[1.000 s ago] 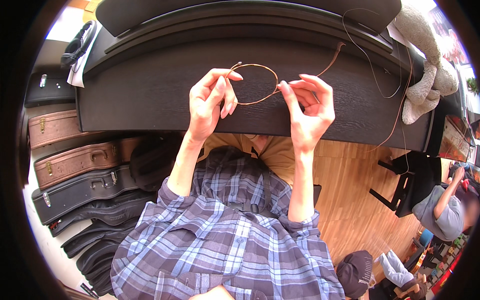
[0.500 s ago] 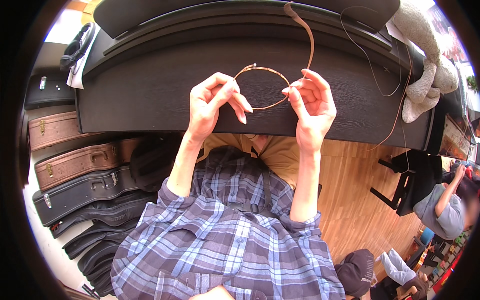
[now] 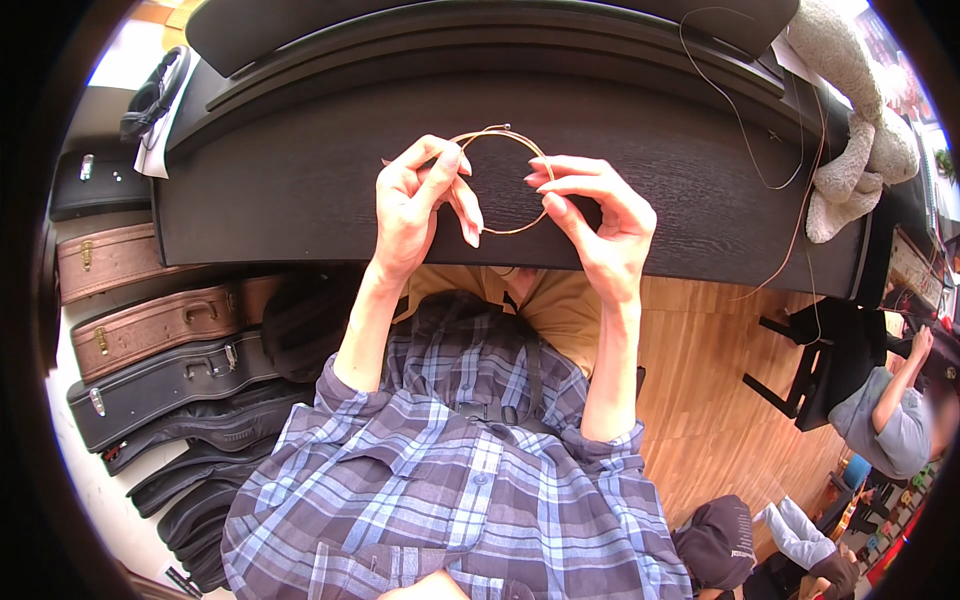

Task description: The person holds a thin copper-colored wire and bends it into a loop, then straightens and re-bends it repeatedly. The hands manipulate the wire over a black piano surface while other people are visible in the background.

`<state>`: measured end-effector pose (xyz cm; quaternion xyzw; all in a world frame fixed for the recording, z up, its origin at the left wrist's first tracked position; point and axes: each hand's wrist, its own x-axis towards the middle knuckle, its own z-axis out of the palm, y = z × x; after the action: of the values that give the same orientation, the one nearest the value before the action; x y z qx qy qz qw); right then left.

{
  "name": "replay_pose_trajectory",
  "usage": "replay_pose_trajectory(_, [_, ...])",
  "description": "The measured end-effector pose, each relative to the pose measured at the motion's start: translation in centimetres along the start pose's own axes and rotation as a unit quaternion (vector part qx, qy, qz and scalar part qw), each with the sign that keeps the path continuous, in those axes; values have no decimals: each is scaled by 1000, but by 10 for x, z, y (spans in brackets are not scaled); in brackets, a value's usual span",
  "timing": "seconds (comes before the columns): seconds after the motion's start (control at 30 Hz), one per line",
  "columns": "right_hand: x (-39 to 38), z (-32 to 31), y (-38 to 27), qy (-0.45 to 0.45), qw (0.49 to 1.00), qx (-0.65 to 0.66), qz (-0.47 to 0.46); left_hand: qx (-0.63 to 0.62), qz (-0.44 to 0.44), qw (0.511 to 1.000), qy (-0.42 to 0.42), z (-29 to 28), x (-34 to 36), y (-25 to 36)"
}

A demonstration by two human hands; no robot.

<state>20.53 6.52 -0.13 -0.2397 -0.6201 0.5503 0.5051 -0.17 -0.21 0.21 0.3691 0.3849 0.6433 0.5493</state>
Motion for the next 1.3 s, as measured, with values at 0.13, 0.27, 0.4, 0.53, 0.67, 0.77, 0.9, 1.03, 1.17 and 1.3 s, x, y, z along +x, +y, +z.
replay_pose_trajectory(0.13, [-2,-2,-8,-24,997,-25,68,11,-9,1000,3,0,-1,1])
replay_pose_trajectory(0.27, [0,-4,-9,-37,996,-46,72,17,10,1000,-1,1,-1,0])
replay_pose_trajectory(0.4, [0,-3,-9,-27,995,-58,72,39,25,999,-5,1,-2,-2])
replay_pose_trajectory(0.53, [1,2,-7,3,993,-75,93,35,34,999,-4,1,-3,-4])
replay_pose_trajectory(0.67, [2,7,-5,21,985,-140,98,32,47,998,-6,0,-3,-4])
replay_pose_trajectory(0.77, [3,11,-3,45,980,-175,85,27,42,999,0,2,-4,-4])
replay_pose_trajectory(0.9, [3,14,-2,77,973,-208,63,32,27,999,-17,3,-4,-4])
replay_pose_trajectory(1.03, [2,19,-1,113,975,-170,83,25,23,999,-19,2,-5,-2])
replay_pose_trajectory(1.17, [1,17,-6,86,972,-201,91,25,20,999,-24,3,-6,-2])
replay_pose_trajectory(1.3, [4,16,-6,43,959,-269,78,32,13,999,-22,3,-7,-1])
